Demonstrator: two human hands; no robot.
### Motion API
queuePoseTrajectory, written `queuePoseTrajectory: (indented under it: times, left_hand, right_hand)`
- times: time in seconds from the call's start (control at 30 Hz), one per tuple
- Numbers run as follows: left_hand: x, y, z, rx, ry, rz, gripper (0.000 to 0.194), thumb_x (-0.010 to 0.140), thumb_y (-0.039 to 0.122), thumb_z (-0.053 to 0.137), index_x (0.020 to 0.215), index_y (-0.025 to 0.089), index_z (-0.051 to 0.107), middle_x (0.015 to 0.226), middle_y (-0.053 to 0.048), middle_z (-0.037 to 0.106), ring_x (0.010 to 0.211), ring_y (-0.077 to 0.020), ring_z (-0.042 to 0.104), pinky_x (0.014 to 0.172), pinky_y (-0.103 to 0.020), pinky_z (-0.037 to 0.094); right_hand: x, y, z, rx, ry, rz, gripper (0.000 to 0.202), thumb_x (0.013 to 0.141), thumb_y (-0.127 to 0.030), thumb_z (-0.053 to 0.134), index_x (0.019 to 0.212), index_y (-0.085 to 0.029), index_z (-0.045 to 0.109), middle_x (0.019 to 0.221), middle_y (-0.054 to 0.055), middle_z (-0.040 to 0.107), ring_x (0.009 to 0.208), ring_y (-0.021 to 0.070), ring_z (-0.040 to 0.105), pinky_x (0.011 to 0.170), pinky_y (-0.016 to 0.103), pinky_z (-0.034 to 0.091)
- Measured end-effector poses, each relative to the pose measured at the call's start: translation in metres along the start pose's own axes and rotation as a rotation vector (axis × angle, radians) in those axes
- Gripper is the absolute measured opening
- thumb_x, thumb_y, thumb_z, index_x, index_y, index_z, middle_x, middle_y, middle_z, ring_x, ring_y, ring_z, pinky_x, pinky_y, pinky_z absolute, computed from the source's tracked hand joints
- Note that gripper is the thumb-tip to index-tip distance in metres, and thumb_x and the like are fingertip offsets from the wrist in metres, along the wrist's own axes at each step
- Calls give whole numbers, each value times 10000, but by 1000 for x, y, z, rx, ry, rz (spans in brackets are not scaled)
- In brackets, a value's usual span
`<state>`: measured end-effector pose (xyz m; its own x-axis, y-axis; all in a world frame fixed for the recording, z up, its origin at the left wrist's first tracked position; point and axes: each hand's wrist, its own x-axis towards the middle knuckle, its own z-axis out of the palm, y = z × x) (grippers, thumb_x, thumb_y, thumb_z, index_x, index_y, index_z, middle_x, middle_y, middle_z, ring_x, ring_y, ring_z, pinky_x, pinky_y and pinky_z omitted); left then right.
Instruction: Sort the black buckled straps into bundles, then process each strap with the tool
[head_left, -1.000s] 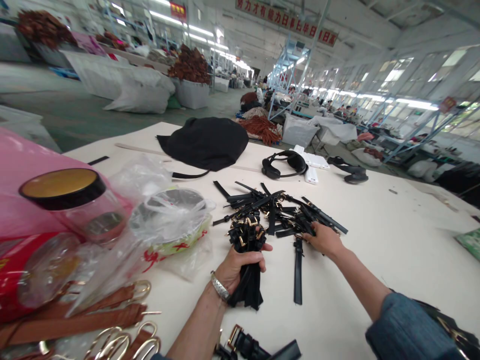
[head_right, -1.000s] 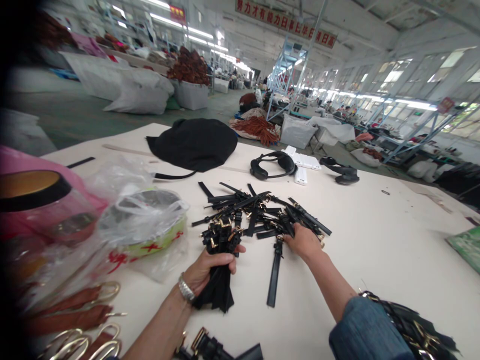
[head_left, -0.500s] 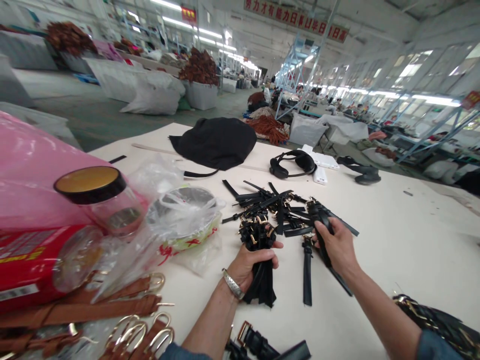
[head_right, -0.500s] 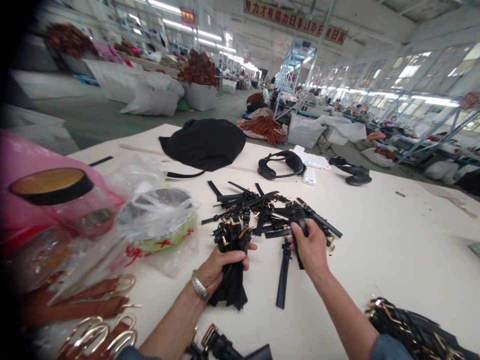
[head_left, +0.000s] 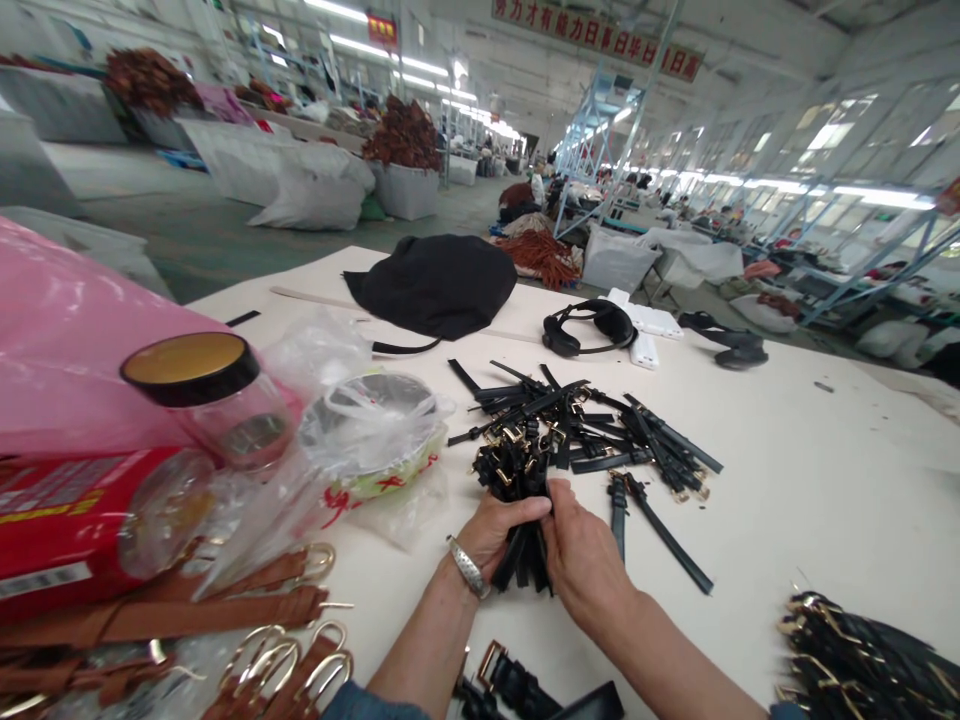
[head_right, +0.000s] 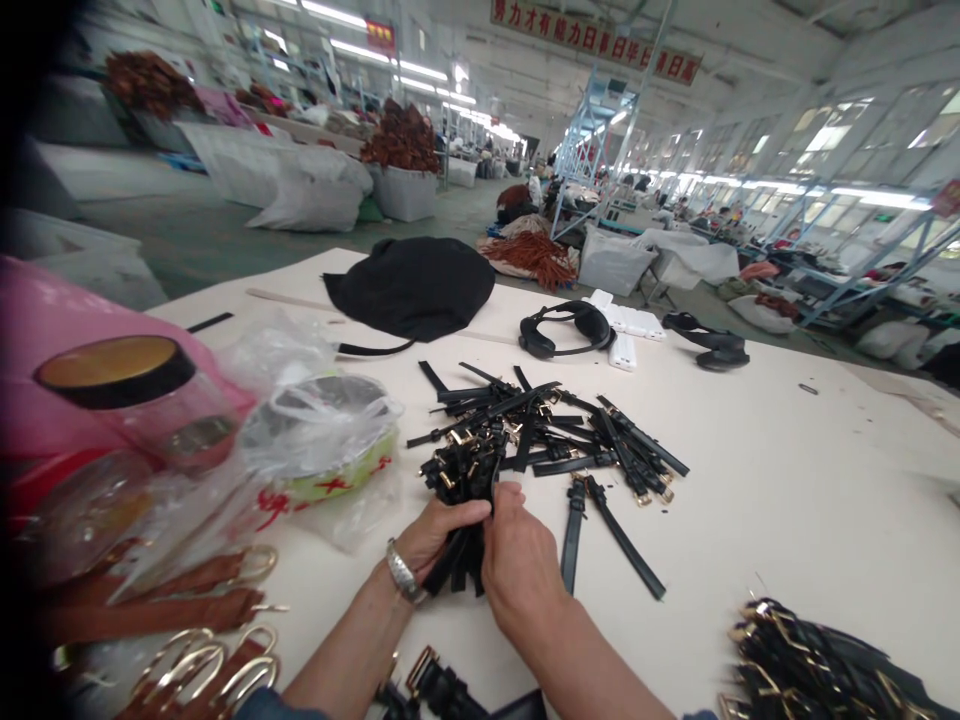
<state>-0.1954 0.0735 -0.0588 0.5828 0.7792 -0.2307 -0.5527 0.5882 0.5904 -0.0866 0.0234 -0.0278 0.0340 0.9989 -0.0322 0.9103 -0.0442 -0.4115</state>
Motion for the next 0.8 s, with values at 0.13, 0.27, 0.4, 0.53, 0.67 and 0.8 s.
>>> queuePoseTrajectory:
  times: [0.13,0.27,0.4,0.53,0.67,0.8]
  left_hand:
    - [2,-3,-2,8,-27,-36,325,506,172,806,795,78,691,793,-107,706,760,-235,656,802,-360,485]
    - [5,-4,-8,16,-42,-50,330,558,205,775,848,72,690,859,-129,704,792,-220,652,768,-308,494]
    - [7,-4,-14,34,-13,-47,216,569,205,772,719,94,662,741,-104,697,648,-176,636,631,-267,496]
    - [6,-4,-12,42,4,-4,203,566,193,783,679,110,637,645,-31,644,617,-132,606,721,-284,501]
    - [5,-3,-9,65,-16,41,178,560,173,781,624,102,631,585,13,566,568,-85,550,847,-318,480]
    - [5,-3,-9,105,-51,47,159,578,179,765,638,101,641,603,7,556,547,-80,517,805,-328,496]
  right_hand:
    - [-4,-4,-6,-182,-26,-8,259,910,-189,258,1040,-134,475,718,88,676,629,217,654,531,258,388]
    - [-8,-6,1,-247,-44,-32,282,896,-175,294,1117,-122,459,756,99,685,642,215,650,536,256,386]
    - [-15,-6,-7,-137,-113,-79,283,892,-235,348,1123,-158,493,945,98,678,771,204,642,638,256,416]
    - [-16,24,-34,75,-219,-71,343,911,-397,321,853,-199,596,763,25,659,700,169,606,627,245,415]
    - [-10,89,-53,-250,49,334,432,795,-590,440,946,-207,572,925,70,638,822,253,596,618,330,420]
    - [-5,128,-49,-366,-10,479,647,705,-743,407,989,-177,537,1033,131,592,968,317,564,690,411,438]
